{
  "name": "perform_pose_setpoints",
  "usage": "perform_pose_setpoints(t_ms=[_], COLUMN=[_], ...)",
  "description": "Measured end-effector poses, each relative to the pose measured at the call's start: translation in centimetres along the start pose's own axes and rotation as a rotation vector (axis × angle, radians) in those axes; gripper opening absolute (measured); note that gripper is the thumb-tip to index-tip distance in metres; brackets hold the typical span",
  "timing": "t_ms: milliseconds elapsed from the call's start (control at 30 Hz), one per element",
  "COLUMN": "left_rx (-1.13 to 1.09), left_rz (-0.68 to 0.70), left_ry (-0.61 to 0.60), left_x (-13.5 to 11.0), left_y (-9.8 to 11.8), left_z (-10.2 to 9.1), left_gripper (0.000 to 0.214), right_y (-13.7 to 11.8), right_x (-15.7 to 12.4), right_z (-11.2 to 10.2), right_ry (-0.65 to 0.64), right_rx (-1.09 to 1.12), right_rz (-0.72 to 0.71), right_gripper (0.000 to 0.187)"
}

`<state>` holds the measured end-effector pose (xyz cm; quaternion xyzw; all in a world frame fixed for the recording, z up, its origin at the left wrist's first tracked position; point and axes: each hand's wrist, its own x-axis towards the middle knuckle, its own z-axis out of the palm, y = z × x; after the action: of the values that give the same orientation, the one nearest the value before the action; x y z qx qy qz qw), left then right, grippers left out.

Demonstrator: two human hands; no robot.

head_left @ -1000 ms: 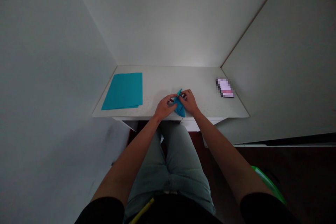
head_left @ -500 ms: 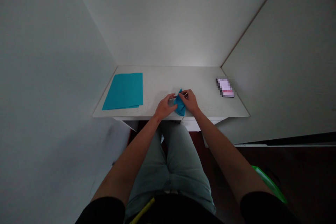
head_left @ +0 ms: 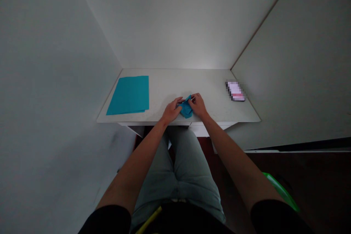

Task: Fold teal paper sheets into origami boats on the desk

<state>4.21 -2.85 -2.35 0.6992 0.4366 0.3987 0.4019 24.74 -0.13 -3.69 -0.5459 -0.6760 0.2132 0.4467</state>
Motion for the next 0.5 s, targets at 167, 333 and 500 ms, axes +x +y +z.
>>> perform_pose_setpoints(t_ms=[167, 333, 500], left_rx=[-0.013, -0.009, -0.016], left_rz=[0.005, -0.020, -0.010], left_ry=[0.125, 0.211, 0.215], left_x=[0.0, 0.0, 0.2], left_y=[0.0, 0.0, 0.5], left_z=[0.3, 0.4, -0.2], left_gripper=[0.058, 0.041, 0.015], right_y=[0.1, 0.0, -0.5], right_x=[0.3, 0.3, 0.1], right_z=[-0.7, -1.5, -1.6], right_ry=[0.038, 0.052, 0.057], right_rx=[0.090, 0.317, 0.420], right_rz=[-0.010, 0.161, 0.215], right_gripper=[0.026, 0.025, 0.029])
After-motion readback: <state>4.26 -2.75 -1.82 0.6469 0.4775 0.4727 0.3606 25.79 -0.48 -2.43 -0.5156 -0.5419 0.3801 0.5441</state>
